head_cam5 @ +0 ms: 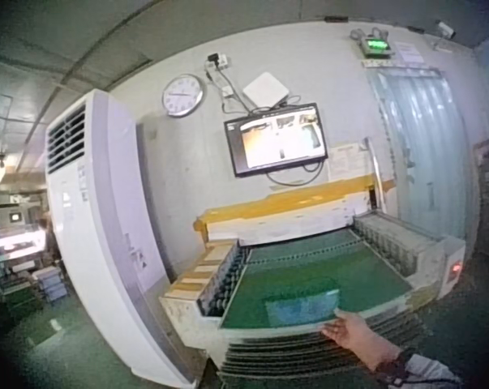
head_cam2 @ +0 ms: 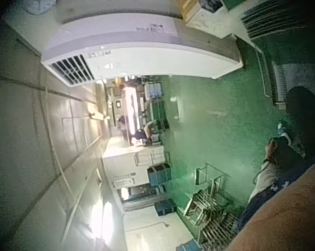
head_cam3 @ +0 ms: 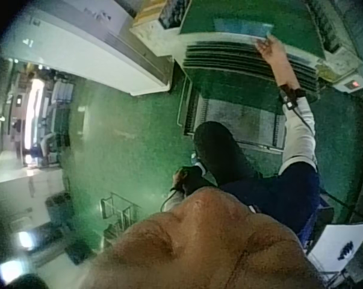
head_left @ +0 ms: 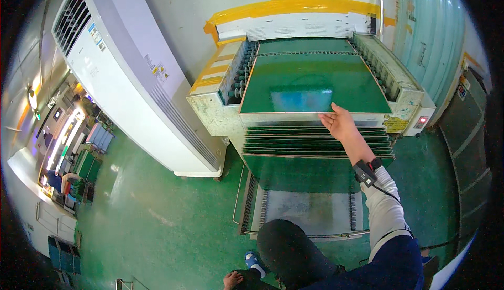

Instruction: The recorder loads green PCB boards one by one into a processing machine from a storage rack.

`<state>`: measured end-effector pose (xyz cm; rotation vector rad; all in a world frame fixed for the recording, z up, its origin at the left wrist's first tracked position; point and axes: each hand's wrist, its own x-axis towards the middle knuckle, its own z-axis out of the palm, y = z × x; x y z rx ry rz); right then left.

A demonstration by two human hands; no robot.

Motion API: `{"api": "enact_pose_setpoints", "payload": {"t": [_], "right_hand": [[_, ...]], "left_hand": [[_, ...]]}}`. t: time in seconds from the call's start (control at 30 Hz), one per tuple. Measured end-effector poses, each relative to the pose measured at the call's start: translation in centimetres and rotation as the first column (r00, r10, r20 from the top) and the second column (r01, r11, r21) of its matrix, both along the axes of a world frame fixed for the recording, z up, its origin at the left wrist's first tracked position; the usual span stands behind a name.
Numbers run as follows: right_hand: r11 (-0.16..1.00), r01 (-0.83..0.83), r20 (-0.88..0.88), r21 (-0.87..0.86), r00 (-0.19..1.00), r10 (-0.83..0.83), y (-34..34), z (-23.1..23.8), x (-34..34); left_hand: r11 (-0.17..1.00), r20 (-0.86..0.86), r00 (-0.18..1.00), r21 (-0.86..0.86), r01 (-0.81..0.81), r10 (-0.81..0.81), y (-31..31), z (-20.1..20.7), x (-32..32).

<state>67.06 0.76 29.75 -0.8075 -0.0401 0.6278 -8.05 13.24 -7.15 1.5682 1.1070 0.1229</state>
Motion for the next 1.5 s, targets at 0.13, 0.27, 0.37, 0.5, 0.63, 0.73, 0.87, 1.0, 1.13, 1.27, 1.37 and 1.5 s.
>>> {"api": "enact_pose_setpoints", "payload": {"t": [0.13,0.27,0.37,0.5,0.63,0.73,0.87,1.0,1.13,1.27,1.37,1.5], "right_hand": [[1.000,0.007,0.012,-0.009,1.000,-0.007,0.2,0.4,-0.3],[0.999,0.034,-0.022,-0.028,0.999,-0.035,0.0,0.4,0.2],[0.998,0.045,-0.022,-0.039,0.999,-0.046,0.0,0.6,0.2],[0.999,0.013,-0.007,-0.030,1.000,-0.013,0.1,0.9,0.1],[0.998,0.013,-0.003,-0.055,1.000,-0.013,0.3,1.2,0.5],[0.998,0.020,0.003,-0.051,1.000,-0.020,0.4,1.2,0.8],[0.996,-0.022,-0.030,-0.088,0.999,0.019,0.3,1.2,1.3],[0.962,-0.157,0.059,-0.224,0.983,0.174,-0.3,1.5,-0.3],[0.881,-0.140,0.291,-0.452,0.910,0.294,-1.3,3.1,-5.8],[0.832,0.137,0.730,-0.537,0.570,0.377,-2.1,1.8,-10.1],[0.748,0.406,0.851,-0.525,0.271,0.450,-2.9,2.5,-13.6],[0.700,0.586,0.841,-0.408,-0.056,0.538,-3.9,2.2,-14.9]], "left_hand": [[0.977,0.156,0.979,-0.189,-0.098,0.128,-0.1,-0.4,-0.5],[0.997,0.051,0.999,-0.078,-0.014,0.018,0.1,0.1,0.1],[0.998,0.054,0.998,-0.067,-0.013,0.017,0.1,0.3,0.3],[1.000,0.015,1.000,-0.028,-0.004,0.004,0.1,0.3,0.3],[0.998,0.039,0.998,-0.025,-0.049,0.050,-0.2,0.3,0.2],[1.000,0.008,1.000,0.018,0.011,-0.011,0.0,0.3,0.2],[1.000,-0.085,0.996,-0.016,0.017,-0.018,0.1,0.7,0.6],[0.833,-0.034,0.903,-0.371,-0.409,0.429,0.1,1.6,1.8],[0.941,0.083,0.951,-0.195,-0.278,0.298,-0.8,2.0,1.6],[0.678,-0.004,0.834,-0.580,-0.451,0.551,0.6,0.5,0.7],[0.710,-0.015,0.835,-0.519,-0.477,0.550,-0.3,1.5,1.6],[0.701,0.002,0.832,-0.541,-0.465,0.554,0.1,1.1,1.2]]}}
